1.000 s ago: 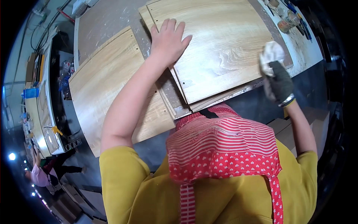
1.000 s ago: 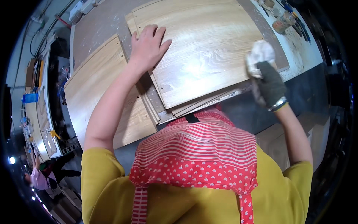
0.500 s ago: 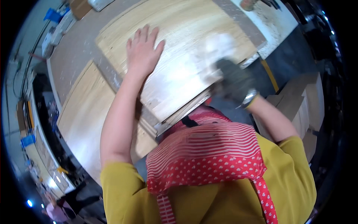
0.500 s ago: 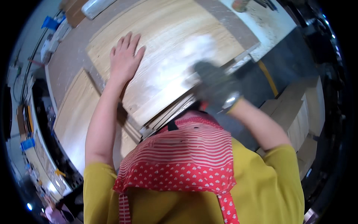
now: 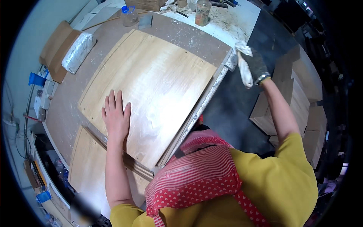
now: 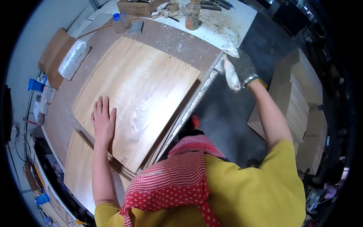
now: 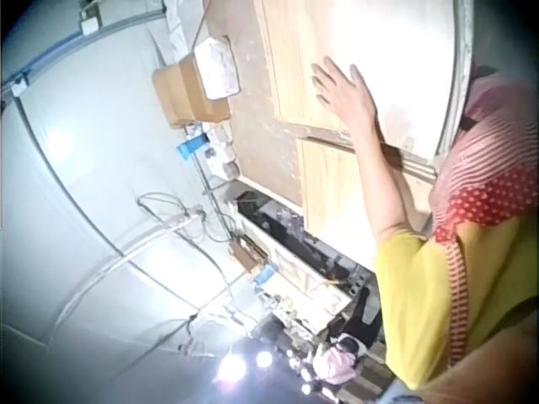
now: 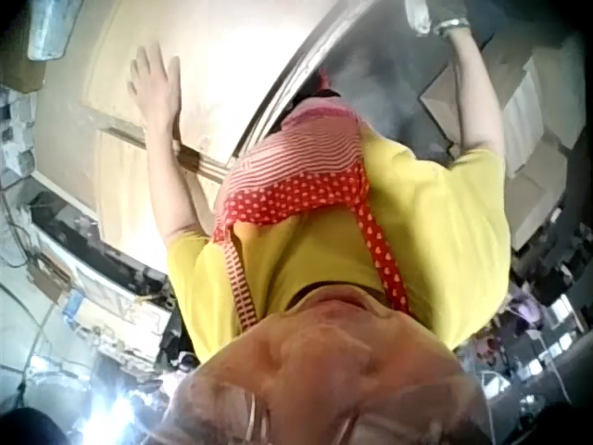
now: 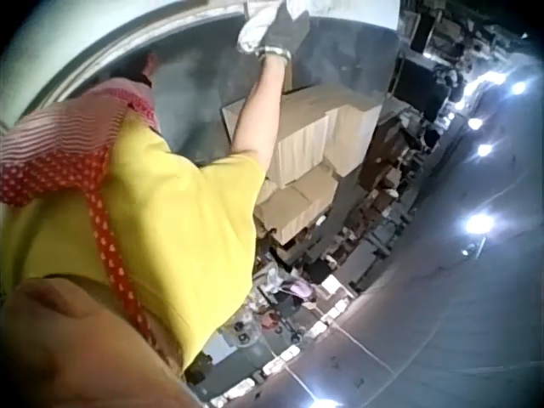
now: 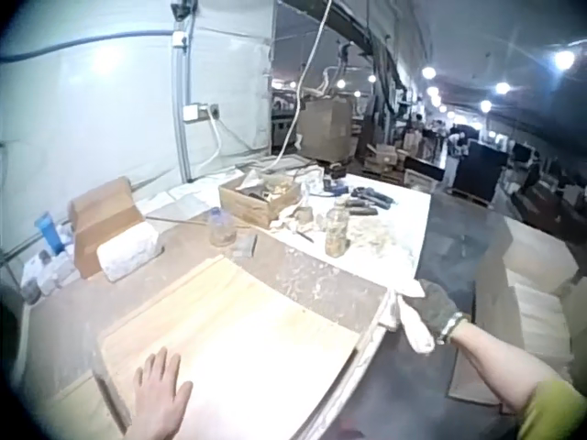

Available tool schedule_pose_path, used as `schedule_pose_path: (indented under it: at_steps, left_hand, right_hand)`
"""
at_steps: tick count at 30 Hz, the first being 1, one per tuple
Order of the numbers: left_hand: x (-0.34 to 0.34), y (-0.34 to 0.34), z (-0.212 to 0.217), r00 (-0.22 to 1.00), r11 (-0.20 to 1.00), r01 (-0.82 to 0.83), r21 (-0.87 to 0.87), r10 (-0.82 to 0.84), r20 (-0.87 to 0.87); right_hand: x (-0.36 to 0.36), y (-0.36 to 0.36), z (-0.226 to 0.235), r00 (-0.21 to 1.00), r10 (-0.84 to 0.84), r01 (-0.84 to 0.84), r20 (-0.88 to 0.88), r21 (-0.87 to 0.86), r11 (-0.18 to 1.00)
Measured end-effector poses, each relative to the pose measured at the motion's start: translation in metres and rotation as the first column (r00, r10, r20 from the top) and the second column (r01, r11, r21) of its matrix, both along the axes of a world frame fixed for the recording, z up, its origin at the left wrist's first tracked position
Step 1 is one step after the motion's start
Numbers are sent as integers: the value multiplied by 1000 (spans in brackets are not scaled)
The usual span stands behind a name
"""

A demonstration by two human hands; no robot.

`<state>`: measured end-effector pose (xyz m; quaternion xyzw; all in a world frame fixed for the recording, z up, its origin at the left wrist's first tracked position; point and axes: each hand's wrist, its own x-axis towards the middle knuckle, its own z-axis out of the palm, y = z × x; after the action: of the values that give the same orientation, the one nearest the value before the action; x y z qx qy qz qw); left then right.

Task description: The person wipes the surface of a wooden board with a cloth. They repeatedly pour liquid from a bottle onto the cloth and continue wiping the board, occasionally flipping it over to clean the other side.

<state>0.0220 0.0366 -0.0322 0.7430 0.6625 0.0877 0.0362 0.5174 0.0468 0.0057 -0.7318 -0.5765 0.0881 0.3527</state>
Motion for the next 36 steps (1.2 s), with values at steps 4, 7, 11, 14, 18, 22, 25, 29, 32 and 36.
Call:
schedule_pose_path:
  at_steps: [4,7,11,14,18,22,25,29,32,36]
  left_hand:
    - [35,25,25,987,998,68,14,-69,148]
    - [87,62,33,982,985,67,156,-93,165]
    - [103,115,-6,996,990,-59,131,50,75]
    - [108,120,-11,1000,995,7,103,-8,7]
    - [110,121,-5,999,996,20,91,-17,-29]
    - [109,123,-2,1000,998,5,68,-3,-22]
    - [105,121,-9,998,998,-54,41,53,18]
    - [109,123,-5,1000,999,-12,32,12,-9]
    - [110,124,-4,1000,999,20,42,-19,-19]
    - [107,123,-2,1000,1000,1,28,-2,17]
  right_hand:
    - [16,23,24,969,153,-154,-194,12,988]
    - [-30,47,34,798,516,-550,313,29,834]
    - [-61,59,-7,379,842,-852,384,-210,479]
    - [-69,63,-14,430,814,-760,391,-330,560]
    - [-140,154,-7,467,822,-746,326,-354,564]
    - [-207,252,-36,579,758,-787,301,-38,616]
    - [-191,225,-30,528,807,-791,264,-192,581]
    - [-153,197,-21,407,879,-824,247,-317,470]
    - [-206,269,-40,496,783,-817,374,-104,567]
    - [-278,360,-37,548,814,-820,193,-68,568]
